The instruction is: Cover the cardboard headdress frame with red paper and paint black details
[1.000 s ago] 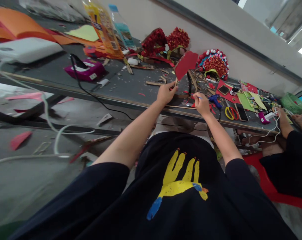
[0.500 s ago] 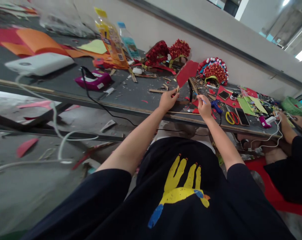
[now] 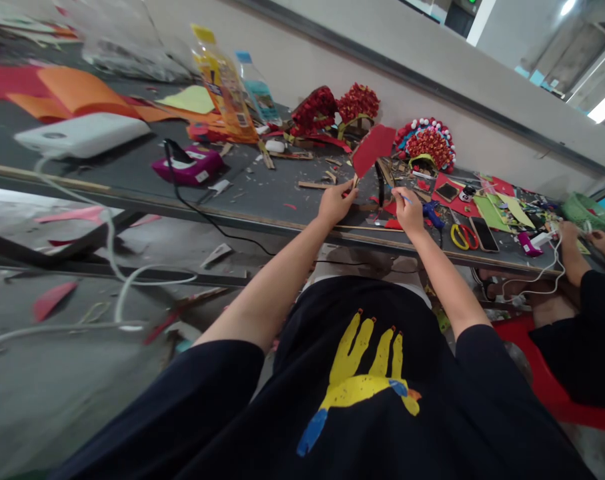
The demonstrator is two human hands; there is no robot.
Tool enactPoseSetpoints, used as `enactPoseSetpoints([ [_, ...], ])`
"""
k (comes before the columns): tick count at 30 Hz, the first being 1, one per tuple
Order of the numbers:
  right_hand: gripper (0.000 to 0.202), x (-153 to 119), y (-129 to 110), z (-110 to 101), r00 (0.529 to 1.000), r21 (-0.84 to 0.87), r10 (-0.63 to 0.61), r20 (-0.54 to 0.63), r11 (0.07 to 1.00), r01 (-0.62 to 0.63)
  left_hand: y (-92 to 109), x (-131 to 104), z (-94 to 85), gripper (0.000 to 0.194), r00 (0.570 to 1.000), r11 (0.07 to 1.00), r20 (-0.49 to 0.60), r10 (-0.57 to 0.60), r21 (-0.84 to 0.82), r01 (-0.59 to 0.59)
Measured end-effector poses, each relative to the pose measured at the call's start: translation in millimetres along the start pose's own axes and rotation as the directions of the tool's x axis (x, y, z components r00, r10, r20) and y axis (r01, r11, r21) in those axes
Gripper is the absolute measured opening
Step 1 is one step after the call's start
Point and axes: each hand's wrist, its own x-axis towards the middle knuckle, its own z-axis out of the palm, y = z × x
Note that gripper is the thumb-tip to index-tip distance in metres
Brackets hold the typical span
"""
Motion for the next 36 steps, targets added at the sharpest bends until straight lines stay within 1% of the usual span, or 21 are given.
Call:
enactPoseSetpoints([
  [3, 0.058, 0.4, -1.3, 0.5, 1.000, -0.036, 0.029, 0.011, 0.999, -0.028, -2.7, 0.8, 2.0, 0.044, 0.999, 1.000, -0.049, 0.004, -0.008, -0.004],
  [6, 0.058, 1.2, -2.7, 0.6, 0.998, -0.045, 0.061, -0.029, 0.997, -0.062, -3.1, 0.5, 2.6, 0.044, 0.999, 1.000, -0.047, 0.003, -0.004, -0.003],
  [9, 0.056, 3.3, -3.2, 0.8, 0.999, -0.033, 0.039, -0.038, 0.999, -0.040, -1.4, -0.5, 1.8, 0.044, 0.999, 1.000, -0.041, -0.009, 0.000, 0.009],
  [13, 0.055, 2.0, -1.9, 0.3, 1.000, -0.045, 0.023, 0.018, 0.999, -0.022, 0.2, -0.6, 1.2, 0.046, 0.999, 1.000, -0.045, -0.013, -0.004, 0.012],
  [15, 0.054, -0.1, -1.2, -0.4, 1.000, -0.058, 0.011, 0.024, 0.998, -0.010, 0.2, -0.2, 1.3, 0.046, 0.999, 1.000, -0.048, -0.007, -0.003, 0.006],
  [19, 0.051, -2.3, -0.6, -1.4, 1.000, -0.060, -0.006, -0.012, 0.998, 0.005, 0.1, 0.7, 1.0, 0.046, 0.998, 1.000, -0.055, -0.002, 0.019, 0.003],
  [23, 0.052, -5.3, 1.7, -0.3, 1.000, -0.091, -0.016, 0.013, 0.996, 0.017, -0.5, 1.4, 1.2, 0.048, 0.997, 0.998, -0.045, -0.062, 0.010, 0.062],
  [26, 0.051, -8.0, 6.0, 0.5, 1.000, -0.134, -0.003, -0.010, 0.991, 0.002, -1.0, 2.0, 1.9, 0.049, 0.996, 0.997, -0.050, -0.075, -0.004, 0.075],
  [29, 0.050, -7.3, 10.8, -0.5, 0.999, -0.104, -0.006, -0.036, 0.995, 0.002, 0.0, 2.1, 1.9, 0.047, 0.996, 0.998, -0.064, -0.065, 0.002, 0.065],
  [34, 0.051, -1.8, 15.7, -4.1, 0.999, -0.111, 0.036, 0.034, 0.993, -0.032, 3.0, 1.8, 0.8, 0.049, 0.996, 0.997, -0.055, -0.071, 0.037, 0.073],
  [36, 0.050, -0.2, 16.0, -5.2, 0.998, -0.113, 0.056, 0.033, 0.992, -0.052, 3.3, 2.0, 1.1, 0.049, 0.996, 0.997, -0.047, -0.070, 0.038, 0.072],
])
